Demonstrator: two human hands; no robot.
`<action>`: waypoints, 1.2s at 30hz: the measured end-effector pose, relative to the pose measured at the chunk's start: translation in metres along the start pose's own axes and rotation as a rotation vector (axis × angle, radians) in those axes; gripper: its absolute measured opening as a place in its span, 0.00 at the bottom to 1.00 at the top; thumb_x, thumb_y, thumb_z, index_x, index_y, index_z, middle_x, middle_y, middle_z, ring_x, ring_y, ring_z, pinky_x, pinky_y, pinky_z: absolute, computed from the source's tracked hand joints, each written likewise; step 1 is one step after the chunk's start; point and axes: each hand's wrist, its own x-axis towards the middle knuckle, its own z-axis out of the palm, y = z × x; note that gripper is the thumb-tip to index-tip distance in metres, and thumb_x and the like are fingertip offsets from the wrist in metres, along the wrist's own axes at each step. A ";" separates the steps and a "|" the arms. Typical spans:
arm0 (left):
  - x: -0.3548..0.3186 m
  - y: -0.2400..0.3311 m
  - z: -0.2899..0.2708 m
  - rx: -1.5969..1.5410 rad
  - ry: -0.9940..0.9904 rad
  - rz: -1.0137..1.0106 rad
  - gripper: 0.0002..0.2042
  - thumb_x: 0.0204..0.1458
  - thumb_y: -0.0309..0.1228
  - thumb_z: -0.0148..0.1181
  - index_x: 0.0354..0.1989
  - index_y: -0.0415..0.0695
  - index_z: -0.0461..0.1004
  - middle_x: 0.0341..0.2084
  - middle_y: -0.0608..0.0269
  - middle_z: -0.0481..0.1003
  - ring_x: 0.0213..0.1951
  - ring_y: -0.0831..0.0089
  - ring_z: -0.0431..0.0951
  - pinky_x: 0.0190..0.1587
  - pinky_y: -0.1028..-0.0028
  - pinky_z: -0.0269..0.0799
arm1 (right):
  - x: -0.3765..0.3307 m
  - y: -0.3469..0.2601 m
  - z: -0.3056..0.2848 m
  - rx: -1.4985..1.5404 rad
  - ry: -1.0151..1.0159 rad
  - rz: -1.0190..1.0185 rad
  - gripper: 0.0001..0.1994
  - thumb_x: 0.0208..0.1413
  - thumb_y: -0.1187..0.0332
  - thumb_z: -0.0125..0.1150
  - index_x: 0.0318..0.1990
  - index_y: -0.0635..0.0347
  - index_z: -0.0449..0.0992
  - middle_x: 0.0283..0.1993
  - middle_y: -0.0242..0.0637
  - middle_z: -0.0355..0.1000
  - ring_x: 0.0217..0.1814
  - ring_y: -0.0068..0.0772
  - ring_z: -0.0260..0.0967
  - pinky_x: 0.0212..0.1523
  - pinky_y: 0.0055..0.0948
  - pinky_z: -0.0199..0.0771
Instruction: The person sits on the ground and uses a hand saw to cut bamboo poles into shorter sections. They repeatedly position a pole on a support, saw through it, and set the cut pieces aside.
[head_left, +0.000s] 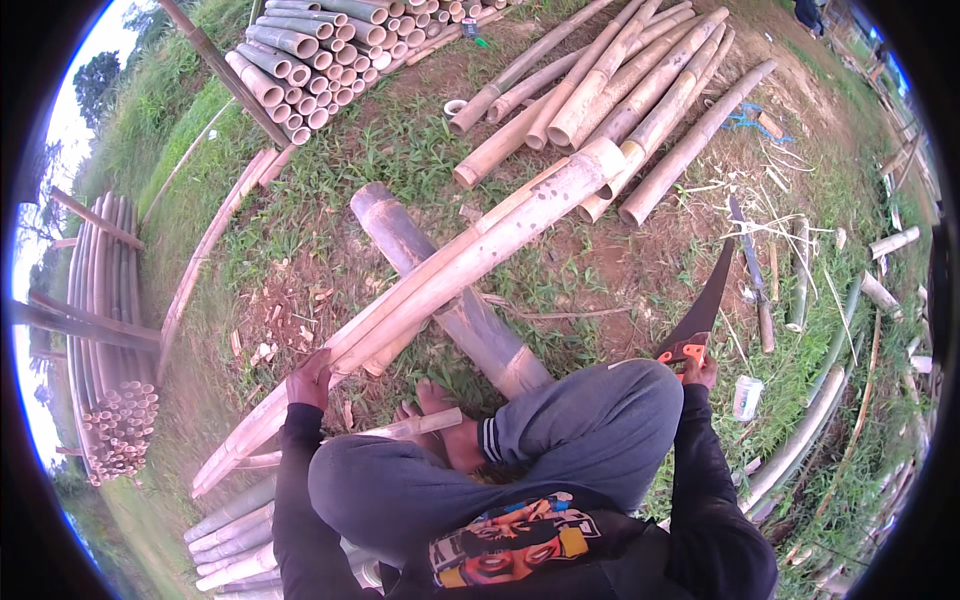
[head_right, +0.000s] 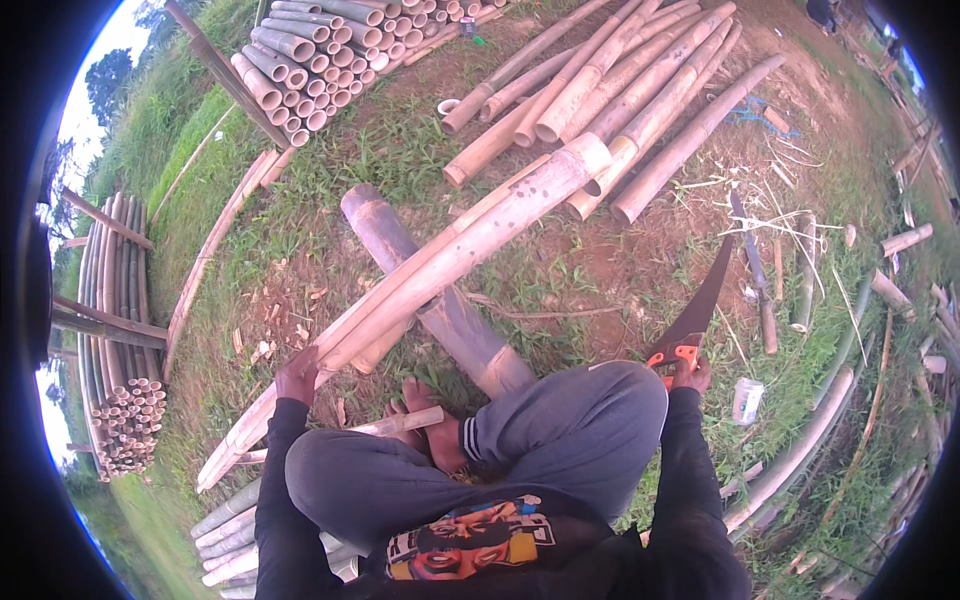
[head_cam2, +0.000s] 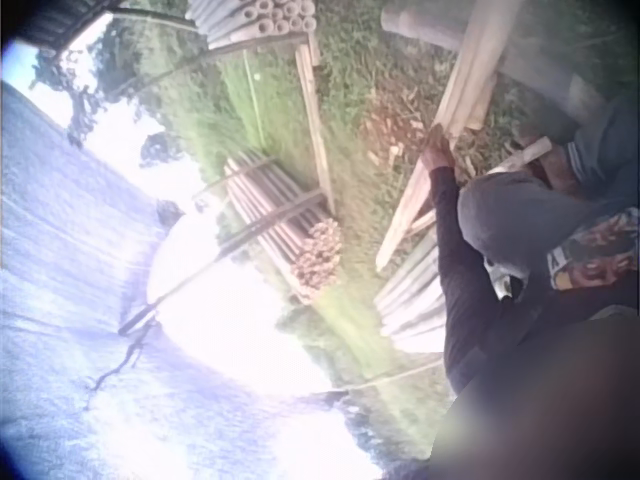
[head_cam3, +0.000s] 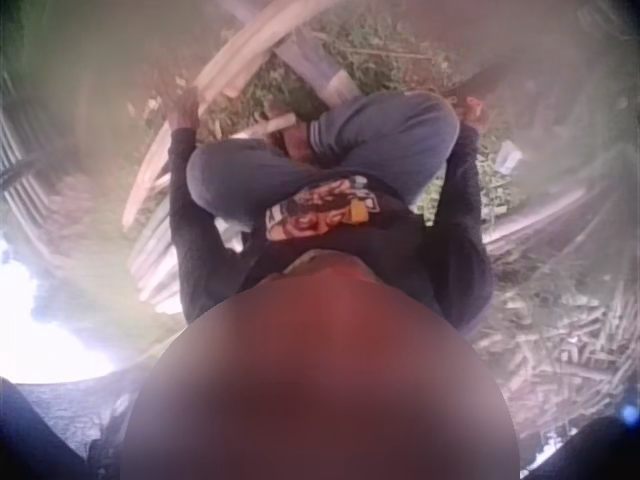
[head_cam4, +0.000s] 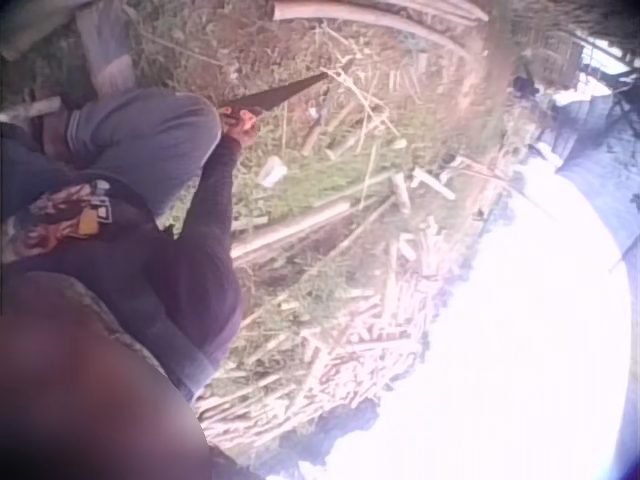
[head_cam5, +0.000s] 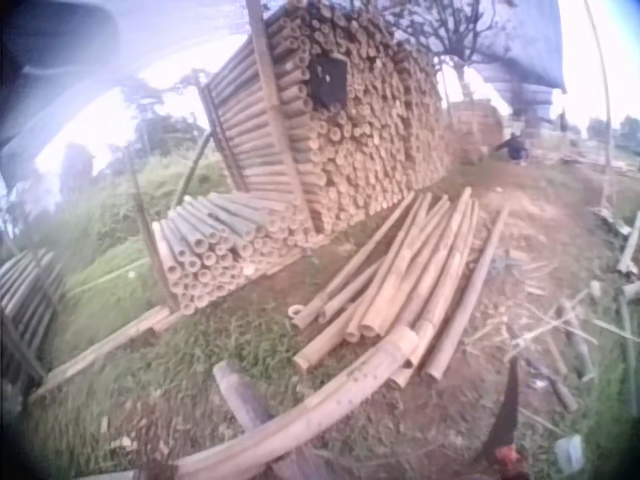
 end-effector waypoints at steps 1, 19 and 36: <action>0.000 0.000 0.000 0.045 0.021 0.044 0.19 0.55 0.25 0.68 0.56 0.48 0.84 0.53 0.49 0.84 0.52 0.47 0.85 0.57 0.56 0.81 | -0.017 -0.015 -0.024 0.071 -0.061 -0.035 0.27 0.52 0.60 0.71 0.56 0.69 0.78 0.48 0.54 0.81 0.48 0.47 0.80 0.51 0.44 0.80; 0.001 -0.005 0.007 0.070 0.060 0.067 0.18 0.53 0.28 0.70 0.54 0.48 0.84 0.50 0.52 0.85 0.48 0.47 0.85 0.53 0.56 0.82 | -0.124 -0.259 -0.169 -0.190 -0.379 -0.947 0.24 0.59 0.71 0.65 0.65 0.54 0.79 0.38 0.53 0.79 0.36 0.59 0.80 0.39 0.49 0.81; 0.001 -0.004 0.008 0.064 0.075 0.083 0.17 0.55 0.29 0.68 0.54 0.49 0.84 0.49 0.50 0.84 0.46 0.45 0.85 0.50 0.55 0.82 | -0.133 -0.289 -0.174 -0.223 -0.396 -1.086 0.27 0.57 0.72 0.66 0.66 0.49 0.81 0.32 0.49 0.76 0.30 0.53 0.78 0.32 0.47 0.79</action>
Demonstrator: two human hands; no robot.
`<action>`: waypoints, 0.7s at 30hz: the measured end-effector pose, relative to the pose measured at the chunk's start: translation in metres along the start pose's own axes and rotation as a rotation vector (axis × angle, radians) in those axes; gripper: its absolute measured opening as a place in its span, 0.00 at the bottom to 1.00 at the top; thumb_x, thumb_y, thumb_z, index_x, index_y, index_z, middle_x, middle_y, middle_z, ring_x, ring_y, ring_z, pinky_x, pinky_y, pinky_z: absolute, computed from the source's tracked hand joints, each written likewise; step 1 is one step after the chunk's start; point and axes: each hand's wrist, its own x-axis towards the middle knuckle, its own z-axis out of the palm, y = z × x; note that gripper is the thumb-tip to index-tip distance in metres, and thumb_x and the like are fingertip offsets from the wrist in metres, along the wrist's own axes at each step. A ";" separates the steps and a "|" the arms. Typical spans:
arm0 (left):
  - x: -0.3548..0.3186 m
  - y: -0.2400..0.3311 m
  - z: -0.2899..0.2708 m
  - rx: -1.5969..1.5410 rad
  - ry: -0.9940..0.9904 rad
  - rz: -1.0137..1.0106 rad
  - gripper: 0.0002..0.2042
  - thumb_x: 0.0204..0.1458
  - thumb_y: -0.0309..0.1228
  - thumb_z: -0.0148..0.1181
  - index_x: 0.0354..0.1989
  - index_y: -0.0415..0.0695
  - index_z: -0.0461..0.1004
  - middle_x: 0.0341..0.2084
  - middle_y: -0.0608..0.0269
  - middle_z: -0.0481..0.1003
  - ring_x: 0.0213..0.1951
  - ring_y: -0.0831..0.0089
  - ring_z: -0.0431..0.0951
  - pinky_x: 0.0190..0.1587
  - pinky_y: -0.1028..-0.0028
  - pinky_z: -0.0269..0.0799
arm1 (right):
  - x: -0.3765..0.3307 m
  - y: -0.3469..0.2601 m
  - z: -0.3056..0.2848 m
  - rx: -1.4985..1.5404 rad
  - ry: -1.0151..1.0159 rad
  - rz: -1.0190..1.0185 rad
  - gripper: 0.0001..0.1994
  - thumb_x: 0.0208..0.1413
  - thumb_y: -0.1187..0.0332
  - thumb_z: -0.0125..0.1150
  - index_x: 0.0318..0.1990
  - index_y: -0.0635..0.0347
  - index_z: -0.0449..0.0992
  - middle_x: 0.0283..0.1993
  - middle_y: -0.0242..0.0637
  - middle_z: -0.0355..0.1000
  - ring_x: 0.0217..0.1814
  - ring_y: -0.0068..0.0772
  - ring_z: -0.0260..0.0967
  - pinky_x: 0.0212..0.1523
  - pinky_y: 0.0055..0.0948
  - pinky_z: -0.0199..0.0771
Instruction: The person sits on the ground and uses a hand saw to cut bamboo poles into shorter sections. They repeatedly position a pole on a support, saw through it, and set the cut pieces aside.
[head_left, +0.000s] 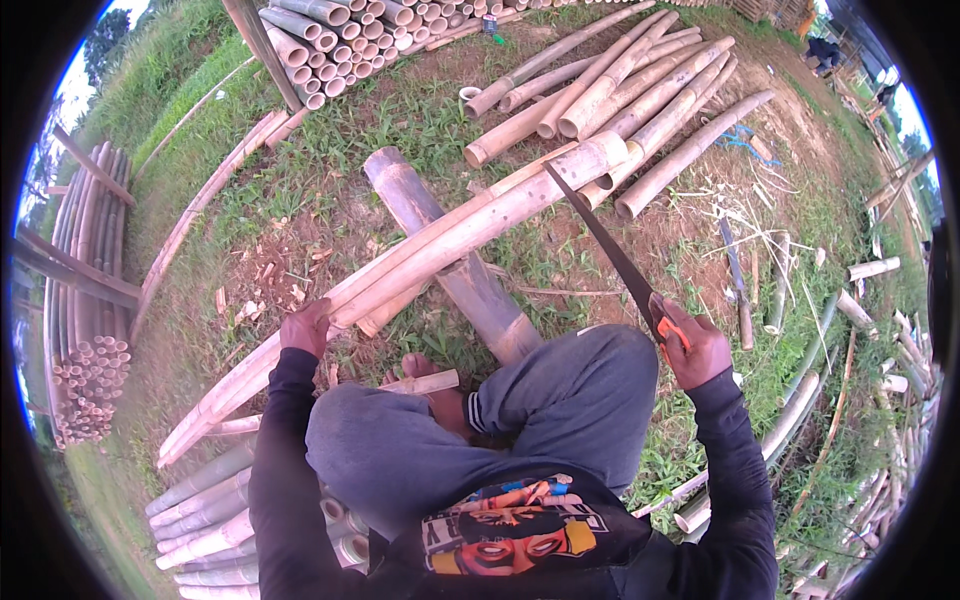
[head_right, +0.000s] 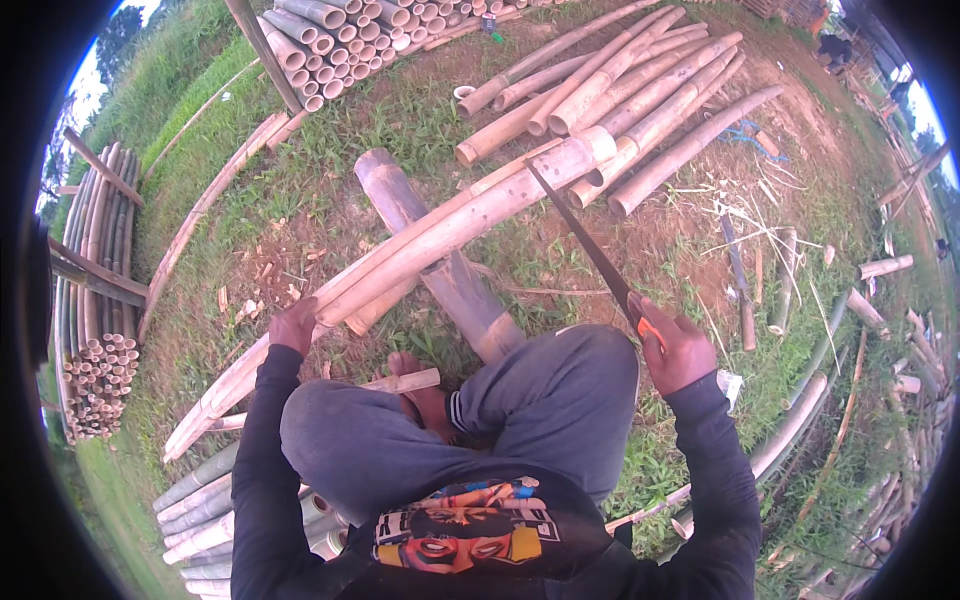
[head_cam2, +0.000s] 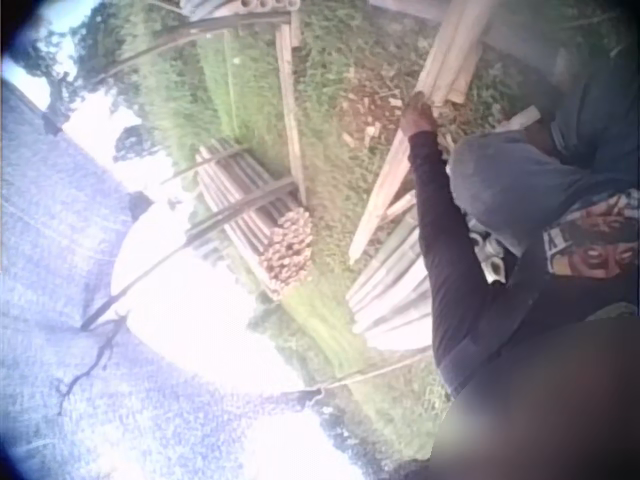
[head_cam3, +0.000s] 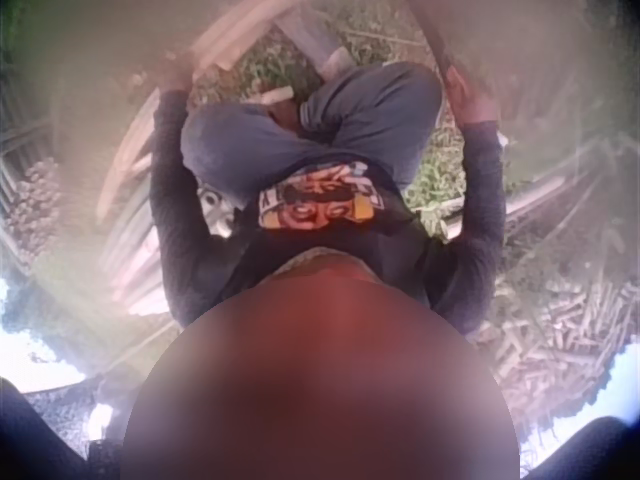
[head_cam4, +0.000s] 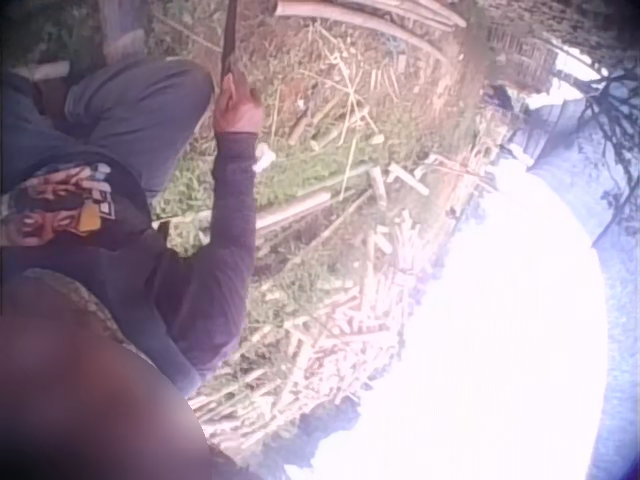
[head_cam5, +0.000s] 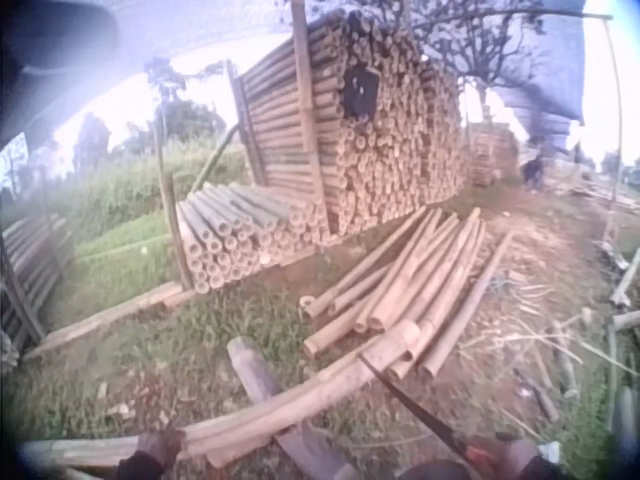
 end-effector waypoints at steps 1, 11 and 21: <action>0.000 0.000 0.000 0.011 -0.007 -0.008 0.17 0.55 0.29 0.68 0.54 0.49 0.85 0.49 0.51 0.85 0.46 0.46 0.85 0.50 0.55 0.82 | 0.000 0.001 0.001 0.000 0.012 -0.015 0.27 0.57 0.72 0.66 0.66 0.49 0.81 0.31 0.48 0.76 0.29 0.53 0.78 0.32 0.47 0.79; 0.001 -0.003 0.000 0.015 -0.016 -0.009 0.17 0.54 0.30 0.70 0.54 0.50 0.85 0.48 0.50 0.85 0.46 0.46 0.86 0.51 0.55 0.82 | 0.000 0.016 0.005 -0.005 0.019 -0.011 0.26 0.56 0.71 0.68 0.65 0.47 0.82 0.31 0.47 0.75 0.29 0.51 0.77 0.32 0.47 0.80; 0.001 0.001 -0.002 0.001 -0.014 -0.005 0.18 0.52 0.28 0.71 0.54 0.50 0.84 0.49 0.51 0.85 0.47 0.47 0.85 0.52 0.56 0.82 | -0.003 0.025 0.012 -0.028 -0.032 0.060 0.27 0.55 0.72 0.69 0.66 0.46 0.81 0.34 0.47 0.77 0.31 0.50 0.79 0.32 0.46 0.80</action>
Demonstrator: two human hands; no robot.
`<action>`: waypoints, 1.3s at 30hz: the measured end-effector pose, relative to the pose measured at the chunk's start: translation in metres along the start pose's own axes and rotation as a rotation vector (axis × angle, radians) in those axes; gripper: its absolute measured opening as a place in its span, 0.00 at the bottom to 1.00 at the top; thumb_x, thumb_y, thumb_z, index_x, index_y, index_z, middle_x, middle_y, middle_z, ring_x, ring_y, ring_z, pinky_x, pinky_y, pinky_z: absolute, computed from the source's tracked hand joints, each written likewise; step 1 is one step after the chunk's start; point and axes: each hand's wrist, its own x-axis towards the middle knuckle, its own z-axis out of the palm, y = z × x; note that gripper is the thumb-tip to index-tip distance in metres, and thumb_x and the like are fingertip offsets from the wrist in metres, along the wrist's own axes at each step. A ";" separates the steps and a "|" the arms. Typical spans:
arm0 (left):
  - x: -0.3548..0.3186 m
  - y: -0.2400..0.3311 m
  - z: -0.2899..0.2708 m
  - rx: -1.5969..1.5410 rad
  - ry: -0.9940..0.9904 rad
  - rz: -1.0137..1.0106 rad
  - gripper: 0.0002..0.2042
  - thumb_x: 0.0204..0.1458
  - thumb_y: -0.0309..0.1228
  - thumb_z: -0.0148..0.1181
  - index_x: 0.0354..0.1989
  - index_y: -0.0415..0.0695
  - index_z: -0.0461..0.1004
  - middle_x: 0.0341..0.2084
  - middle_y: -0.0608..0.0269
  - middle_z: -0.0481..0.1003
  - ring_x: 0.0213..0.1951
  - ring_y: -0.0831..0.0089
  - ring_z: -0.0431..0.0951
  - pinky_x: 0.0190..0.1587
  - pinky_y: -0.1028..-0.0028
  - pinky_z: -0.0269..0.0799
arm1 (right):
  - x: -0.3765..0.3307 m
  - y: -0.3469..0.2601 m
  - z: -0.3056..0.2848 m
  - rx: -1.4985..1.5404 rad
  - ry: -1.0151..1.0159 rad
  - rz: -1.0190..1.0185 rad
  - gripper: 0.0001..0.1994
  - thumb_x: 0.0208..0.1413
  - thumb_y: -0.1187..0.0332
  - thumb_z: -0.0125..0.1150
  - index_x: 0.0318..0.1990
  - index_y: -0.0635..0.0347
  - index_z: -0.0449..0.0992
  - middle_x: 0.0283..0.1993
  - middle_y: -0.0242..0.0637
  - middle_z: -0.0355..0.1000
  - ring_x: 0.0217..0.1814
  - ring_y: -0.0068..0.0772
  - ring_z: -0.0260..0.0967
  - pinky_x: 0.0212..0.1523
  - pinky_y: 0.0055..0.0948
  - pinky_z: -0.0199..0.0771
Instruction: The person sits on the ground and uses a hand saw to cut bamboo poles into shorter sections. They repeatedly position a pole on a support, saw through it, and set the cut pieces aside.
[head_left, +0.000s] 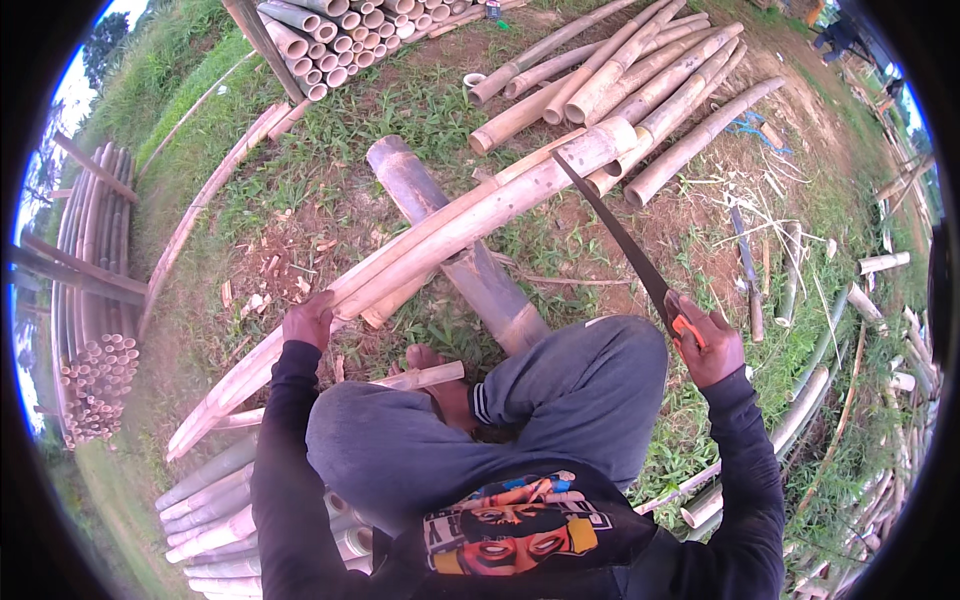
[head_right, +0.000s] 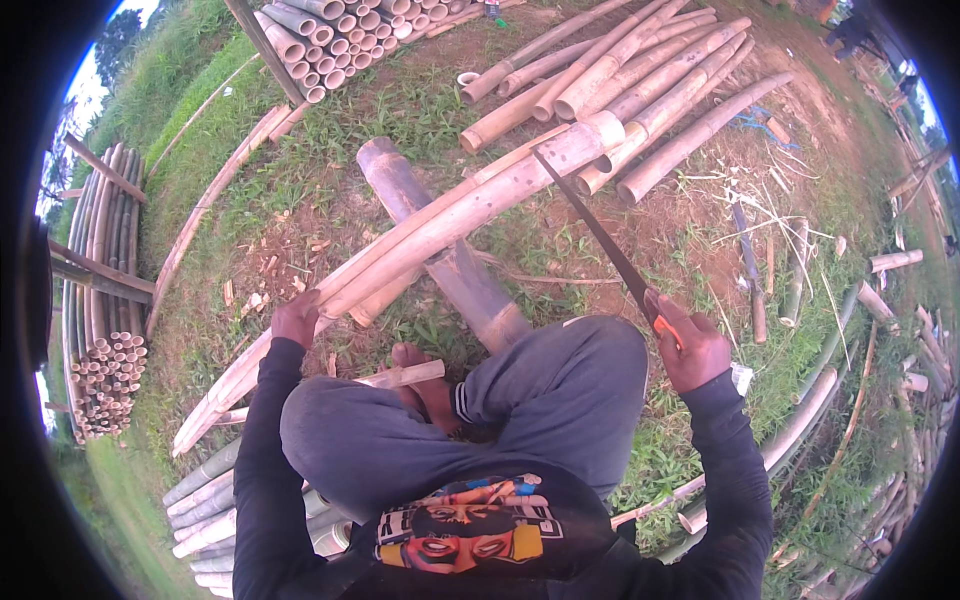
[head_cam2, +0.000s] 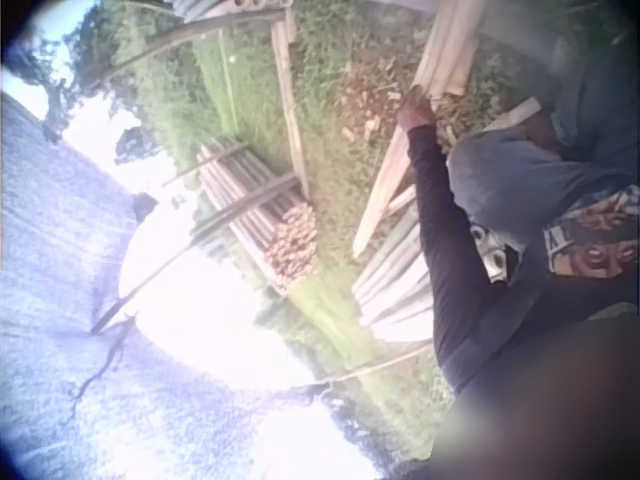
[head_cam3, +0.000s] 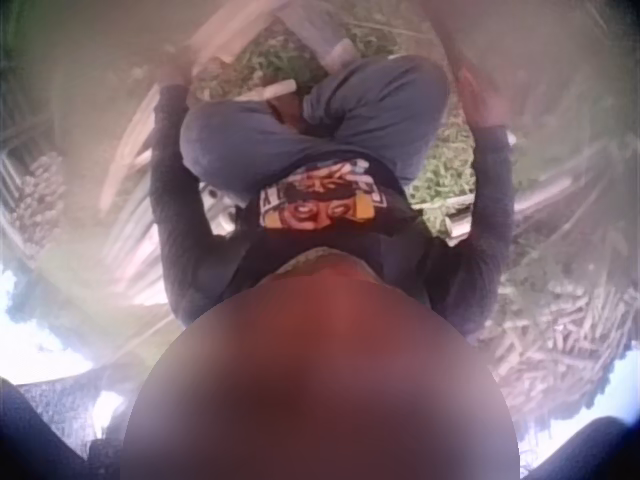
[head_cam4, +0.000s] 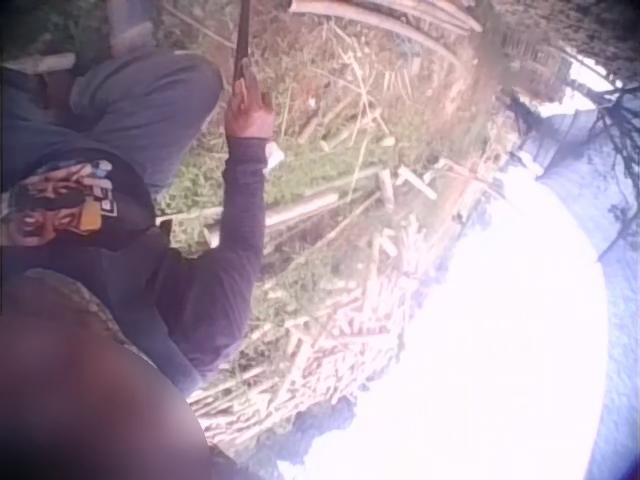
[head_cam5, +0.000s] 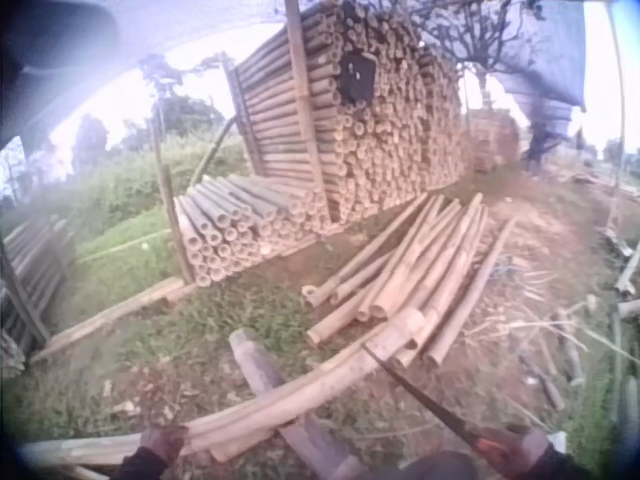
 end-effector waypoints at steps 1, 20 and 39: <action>0.000 0.001 -0.001 0.000 -0.009 -0.019 0.18 0.53 0.28 0.71 0.54 0.50 0.84 0.49 0.52 0.85 0.47 0.47 0.85 0.52 0.56 0.82 | 0.000 0.000 0.001 0.032 0.033 -0.058 0.27 0.55 0.72 0.69 0.66 0.47 0.81 0.34 0.47 0.77 0.31 0.50 0.79 0.32 0.46 0.80; -0.005 0.005 -0.001 0.059 -0.023 -0.066 0.18 0.56 0.30 0.70 0.56 0.52 0.82 0.47 0.50 0.85 0.46 0.45 0.85 0.51 0.54 0.82 | -0.034 0.011 -0.010 0.033 -0.019 0.044 0.27 0.55 0.76 0.65 0.65 0.59 0.79 0.37 0.55 0.80 0.36 0.57 0.81 0.39 0.46 0.82; 0.074 0.001 0.007 -0.050 -0.341 0.114 0.58 0.33 0.48 0.85 0.77 0.50 0.61 0.66 0.39 0.71 0.67 0.41 0.72 0.72 0.48 0.65 | 0.175 0.073 0.049 1.083 0.080 0.605 0.21 0.67 0.59 0.70 0.61 0.60 0.79 0.34 0.30 0.77 0.27 0.18 0.70 0.26 0.20 0.75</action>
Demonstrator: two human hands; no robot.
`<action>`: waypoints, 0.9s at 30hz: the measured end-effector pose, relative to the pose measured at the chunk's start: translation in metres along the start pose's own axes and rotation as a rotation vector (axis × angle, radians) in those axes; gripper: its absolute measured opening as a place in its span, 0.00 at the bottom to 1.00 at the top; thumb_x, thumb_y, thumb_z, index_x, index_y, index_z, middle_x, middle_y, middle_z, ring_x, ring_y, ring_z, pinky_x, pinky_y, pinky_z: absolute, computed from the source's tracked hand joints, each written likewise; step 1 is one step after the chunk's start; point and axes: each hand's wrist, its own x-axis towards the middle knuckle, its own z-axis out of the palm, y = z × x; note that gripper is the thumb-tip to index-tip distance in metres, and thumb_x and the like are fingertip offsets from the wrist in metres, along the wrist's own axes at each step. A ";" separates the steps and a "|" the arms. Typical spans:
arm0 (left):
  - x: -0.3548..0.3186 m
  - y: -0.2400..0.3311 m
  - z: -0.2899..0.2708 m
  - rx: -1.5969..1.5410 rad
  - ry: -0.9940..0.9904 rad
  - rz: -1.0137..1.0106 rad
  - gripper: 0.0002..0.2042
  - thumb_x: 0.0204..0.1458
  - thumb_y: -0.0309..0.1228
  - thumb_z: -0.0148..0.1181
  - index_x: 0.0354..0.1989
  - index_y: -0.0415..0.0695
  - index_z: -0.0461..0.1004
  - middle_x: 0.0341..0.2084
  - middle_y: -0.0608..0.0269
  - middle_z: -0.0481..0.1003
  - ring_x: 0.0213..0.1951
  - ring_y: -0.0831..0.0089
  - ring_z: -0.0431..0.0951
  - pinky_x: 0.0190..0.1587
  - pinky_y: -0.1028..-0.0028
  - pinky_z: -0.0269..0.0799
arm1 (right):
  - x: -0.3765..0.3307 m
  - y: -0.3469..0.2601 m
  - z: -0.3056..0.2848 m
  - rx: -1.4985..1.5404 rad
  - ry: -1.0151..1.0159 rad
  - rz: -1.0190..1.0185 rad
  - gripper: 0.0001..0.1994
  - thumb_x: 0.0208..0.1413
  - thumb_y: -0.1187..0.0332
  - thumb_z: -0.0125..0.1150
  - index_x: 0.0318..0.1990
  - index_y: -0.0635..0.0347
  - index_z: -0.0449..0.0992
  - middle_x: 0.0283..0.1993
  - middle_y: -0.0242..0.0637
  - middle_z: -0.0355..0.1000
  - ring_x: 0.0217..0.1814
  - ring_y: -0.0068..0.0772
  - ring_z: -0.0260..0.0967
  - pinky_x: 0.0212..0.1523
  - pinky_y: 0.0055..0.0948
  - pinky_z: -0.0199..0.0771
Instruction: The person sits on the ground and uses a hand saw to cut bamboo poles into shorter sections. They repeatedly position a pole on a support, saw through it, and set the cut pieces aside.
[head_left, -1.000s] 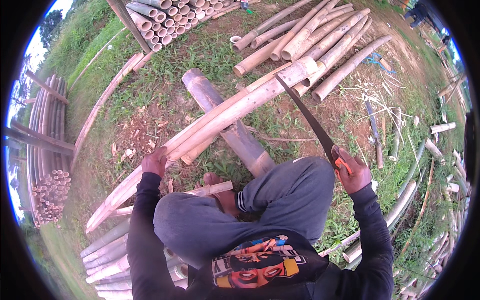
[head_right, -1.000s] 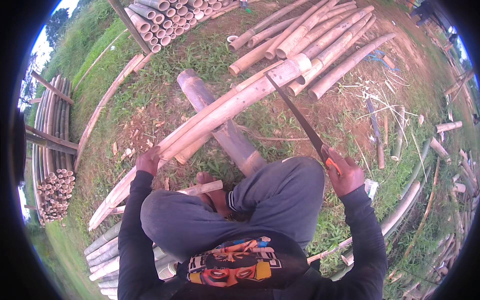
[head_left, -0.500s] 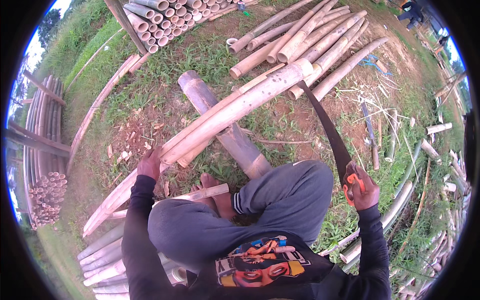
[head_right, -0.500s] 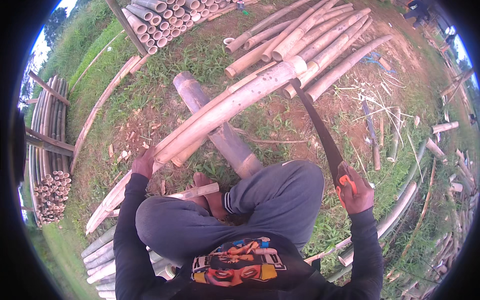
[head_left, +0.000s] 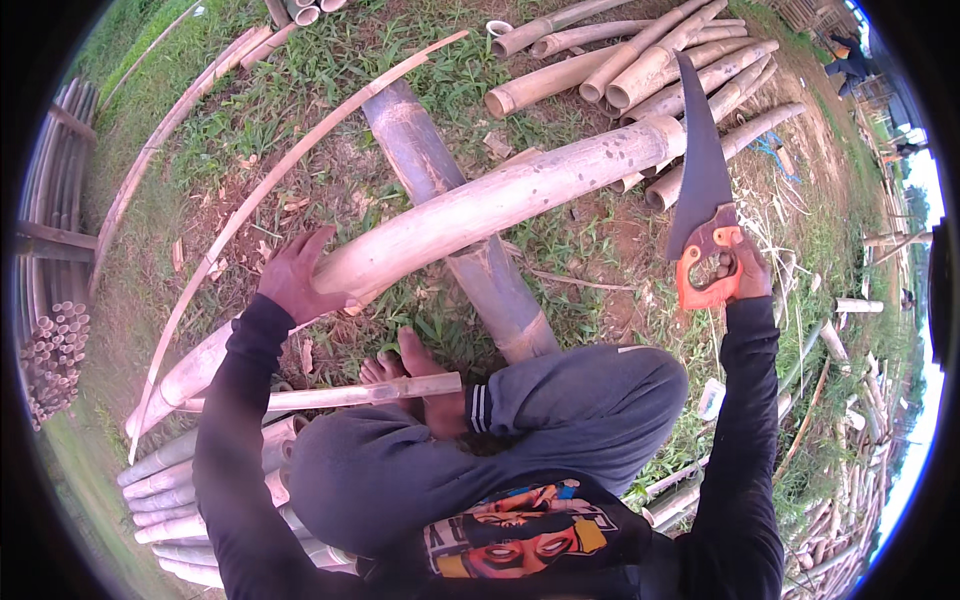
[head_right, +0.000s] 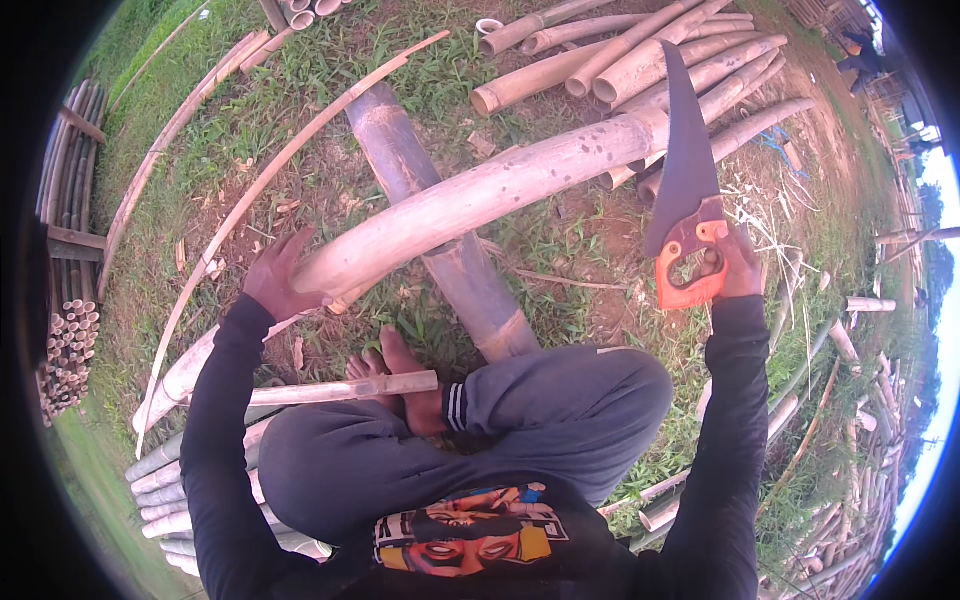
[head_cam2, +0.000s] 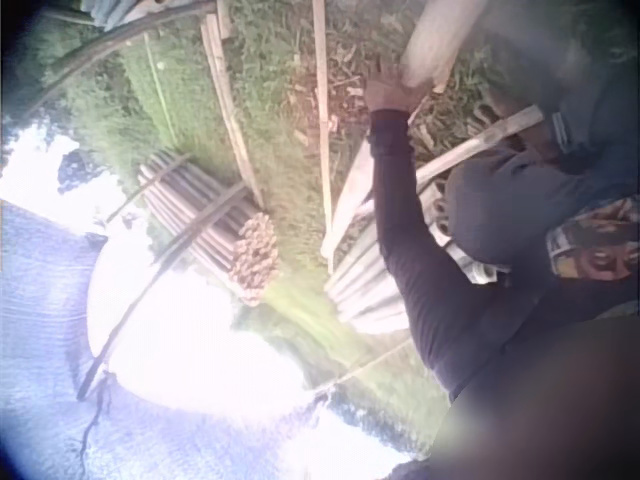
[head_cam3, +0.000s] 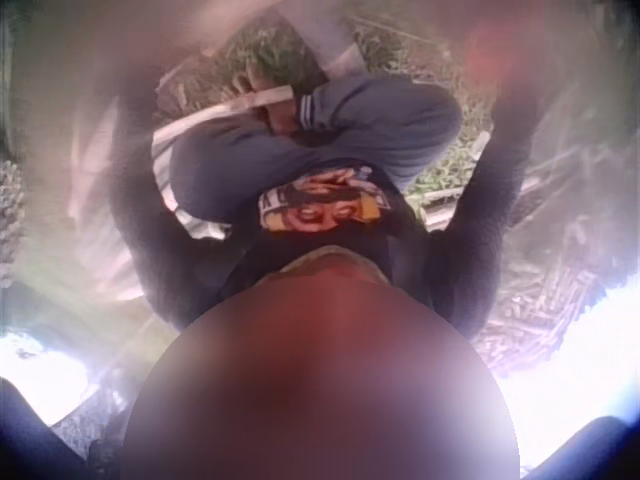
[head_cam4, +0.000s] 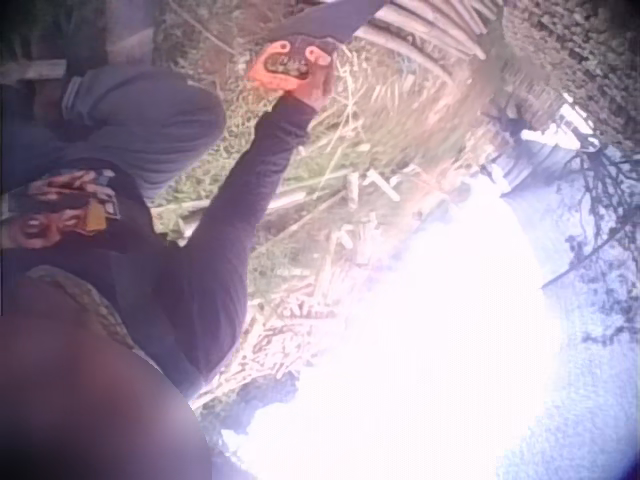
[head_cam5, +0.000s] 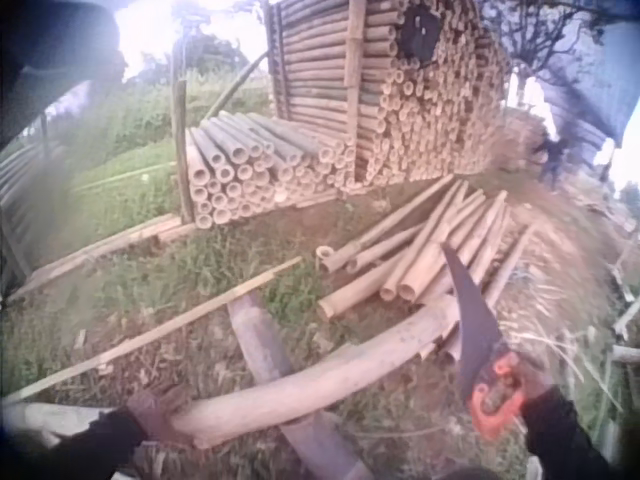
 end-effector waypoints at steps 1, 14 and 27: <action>0.008 0.015 0.011 0.131 -0.023 0.157 0.59 0.32 0.54 0.83 0.77 0.50 0.60 0.62 0.40 0.75 0.59 0.41 0.79 0.64 0.48 0.75 | 0.029 0.000 0.005 0.241 -0.104 0.147 0.18 0.68 0.55 0.69 0.55 0.58 0.80 0.33 0.30 0.77 0.26 0.19 0.70 0.26 0.21 0.75; -0.031 0.006 -0.015 0.116 -0.219 -0.140 0.49 0.36 0.42 0.80 0.71 0.51 0.60 0.53 0.43 0.77 0.46 0.40 0.84 0.47 0.48 0.83 | 0.129 0.003 0.111 -0.126 -0.219 0.057 0.30 0.67 0.47 0.67 0.66 0.60 0.75 0.34 0.29 0.75 0.25 0.18 0.69 0.23 0.23 0.71; -0.078 -0.012 -0.005 0.303 -0.149 -0.302 0.51 0.41 0.46 0.78 0.77 0.52 0.59 0.70 0.48 0.67 0.72 0.47 0.66 0.76 0.39 0.53 | -0.014 -0.003 0.149 0.132 -0.462 -0.024 0.30 0.62 0.72 0.65 0.70 0.73 0.65 0.47 0.41 0.78 0.37 0.26 0.77 0.40 0.27 0.82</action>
